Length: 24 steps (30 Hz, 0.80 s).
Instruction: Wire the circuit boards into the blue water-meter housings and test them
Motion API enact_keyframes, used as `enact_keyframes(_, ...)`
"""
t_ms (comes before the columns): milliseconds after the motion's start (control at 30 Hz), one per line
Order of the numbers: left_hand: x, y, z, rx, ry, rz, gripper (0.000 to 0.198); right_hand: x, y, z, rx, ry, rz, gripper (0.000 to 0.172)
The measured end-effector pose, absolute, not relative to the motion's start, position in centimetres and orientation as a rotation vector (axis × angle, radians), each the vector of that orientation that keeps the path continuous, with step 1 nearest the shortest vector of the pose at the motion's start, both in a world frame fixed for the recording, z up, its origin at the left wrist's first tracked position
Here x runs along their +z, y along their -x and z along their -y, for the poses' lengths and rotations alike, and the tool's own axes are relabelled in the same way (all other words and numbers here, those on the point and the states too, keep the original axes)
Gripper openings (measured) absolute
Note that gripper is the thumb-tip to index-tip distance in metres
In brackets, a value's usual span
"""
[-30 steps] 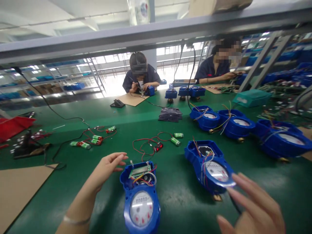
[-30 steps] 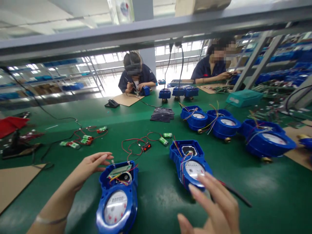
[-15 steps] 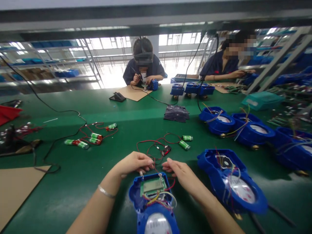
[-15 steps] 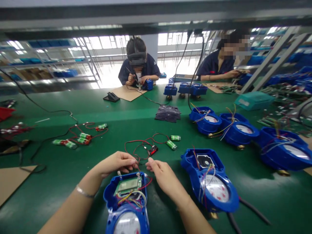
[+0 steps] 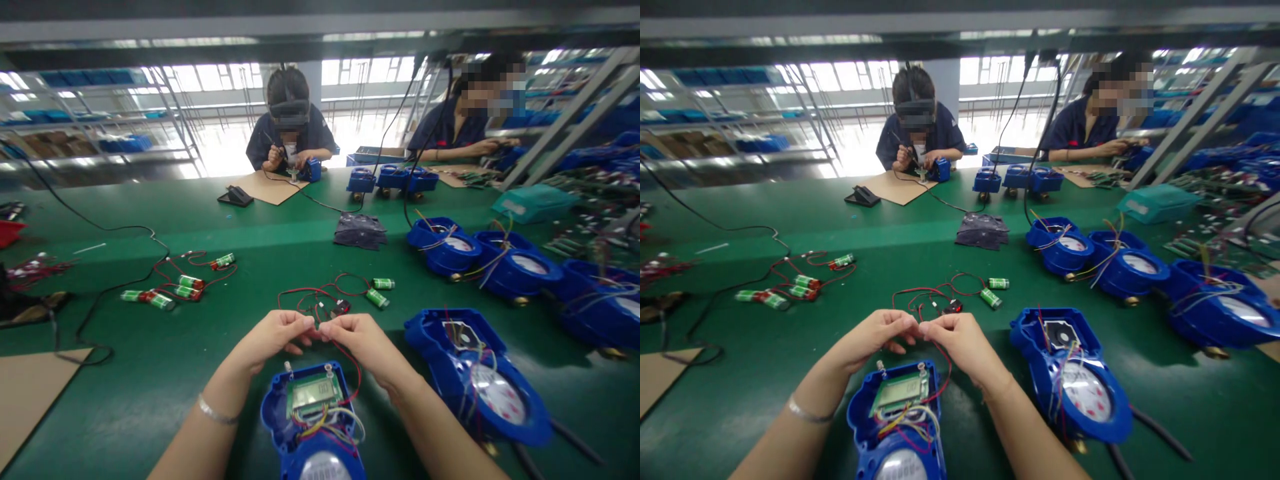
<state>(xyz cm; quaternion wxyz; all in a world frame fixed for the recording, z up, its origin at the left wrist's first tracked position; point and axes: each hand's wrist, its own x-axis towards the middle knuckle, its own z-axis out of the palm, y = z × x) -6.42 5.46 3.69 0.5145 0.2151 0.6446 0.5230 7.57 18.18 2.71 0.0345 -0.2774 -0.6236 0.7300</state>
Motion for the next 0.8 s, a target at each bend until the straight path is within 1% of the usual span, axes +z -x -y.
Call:
enact_keyframes(133,3.9,5.8,-5.6,1.365,-0.544,-1.513,0.036,3.0,-6.9,-17.8,2.282,0.810,1.900,0.050)
enact_keyframes(267,3.9,5.7,-5.8,1.468,-0.514,-1.514,0.034,2.9,-7.0,-17.6,2.291,0.736,1.946,0.046)
enact_keyframes(433,4.0,5.3,-6.1,1.532,-0.506,-1.446,0.034,3.0,-6.7,-17.4,2.118,0.763,2.002,0.044)
enact_keyframes(633,3.6,4.9,-6.4,1.667,-0.366,-1.326,0.036,3.4,-6.1,-17.1,1.972,0.581,1.998,0.037)
enact_keyframes(800,3.6,4.8,-6.5,1.722,-0.180,-1.203,0.024,3.5,-6.3,-17.3,1.956,0.541,1.992,0.037)
